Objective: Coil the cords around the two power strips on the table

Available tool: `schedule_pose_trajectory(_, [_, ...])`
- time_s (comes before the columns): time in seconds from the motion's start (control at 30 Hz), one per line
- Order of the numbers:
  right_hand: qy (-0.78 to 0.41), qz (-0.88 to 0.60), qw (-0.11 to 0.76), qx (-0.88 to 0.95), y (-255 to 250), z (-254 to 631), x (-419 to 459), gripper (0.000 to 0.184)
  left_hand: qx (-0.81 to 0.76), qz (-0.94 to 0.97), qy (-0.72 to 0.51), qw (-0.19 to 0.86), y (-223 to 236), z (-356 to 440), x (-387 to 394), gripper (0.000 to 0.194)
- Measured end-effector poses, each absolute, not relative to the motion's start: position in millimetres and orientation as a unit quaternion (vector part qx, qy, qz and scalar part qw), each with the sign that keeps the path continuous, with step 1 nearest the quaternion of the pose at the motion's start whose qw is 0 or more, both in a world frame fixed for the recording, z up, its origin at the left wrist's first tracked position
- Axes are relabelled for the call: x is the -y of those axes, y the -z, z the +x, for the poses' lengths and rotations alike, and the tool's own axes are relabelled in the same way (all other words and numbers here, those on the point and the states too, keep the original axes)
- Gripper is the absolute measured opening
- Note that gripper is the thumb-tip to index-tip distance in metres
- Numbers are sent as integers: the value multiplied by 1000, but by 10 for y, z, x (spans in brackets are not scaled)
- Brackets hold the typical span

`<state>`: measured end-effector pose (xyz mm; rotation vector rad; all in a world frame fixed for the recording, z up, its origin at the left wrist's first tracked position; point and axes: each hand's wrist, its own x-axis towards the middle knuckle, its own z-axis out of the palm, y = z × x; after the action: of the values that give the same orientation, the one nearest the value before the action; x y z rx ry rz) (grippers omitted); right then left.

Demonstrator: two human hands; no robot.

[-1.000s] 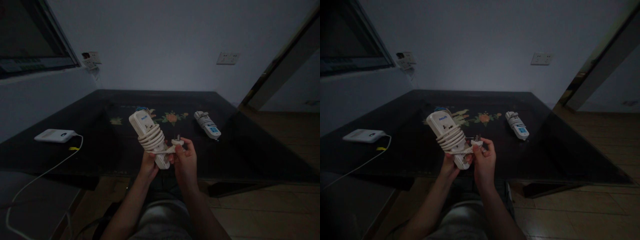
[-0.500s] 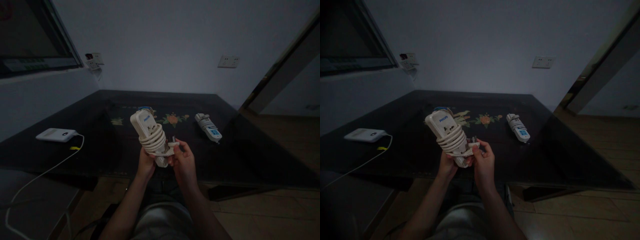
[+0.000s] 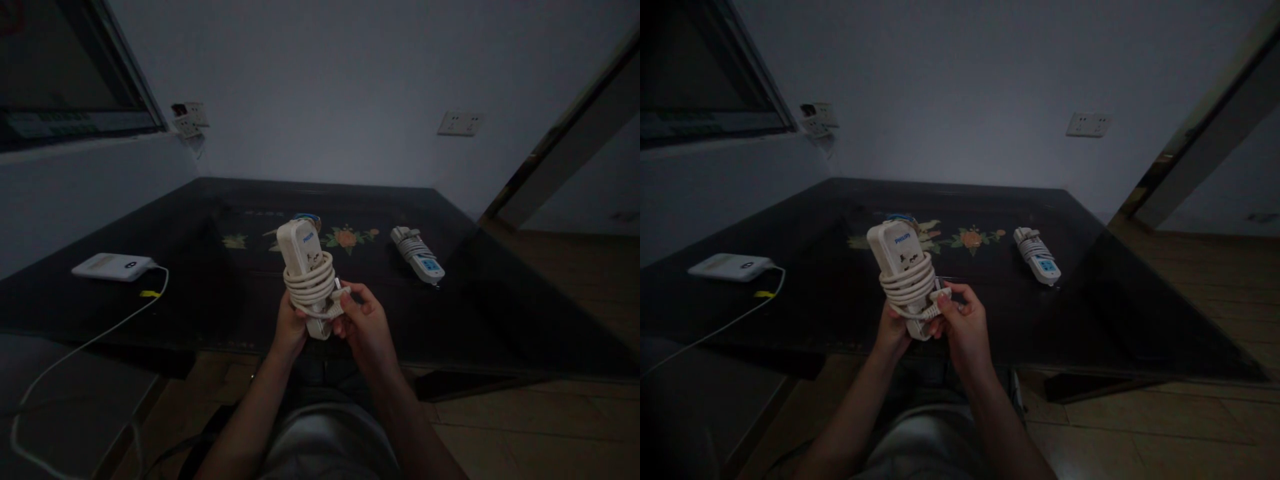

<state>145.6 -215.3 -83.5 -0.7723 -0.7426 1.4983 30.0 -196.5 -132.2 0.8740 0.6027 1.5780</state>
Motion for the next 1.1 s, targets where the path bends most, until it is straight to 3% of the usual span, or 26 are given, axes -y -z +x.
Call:
schedule_pose_trajectory(0.43, [-628,-322,625,334,851,1466,2159,43,-248,422,-639,594,1333,315,2009,70])
schedule_pose_trajectory(0.8, [-630,-315,638,311,951,1509,2069,35,-321,465,-648,511,1483,278,1996,79])
schedule_pose_trajectory(1.1, [-604,-321,633,363,957,1512,2061,36,-321,463,-627,538,1509,255,2013,85])
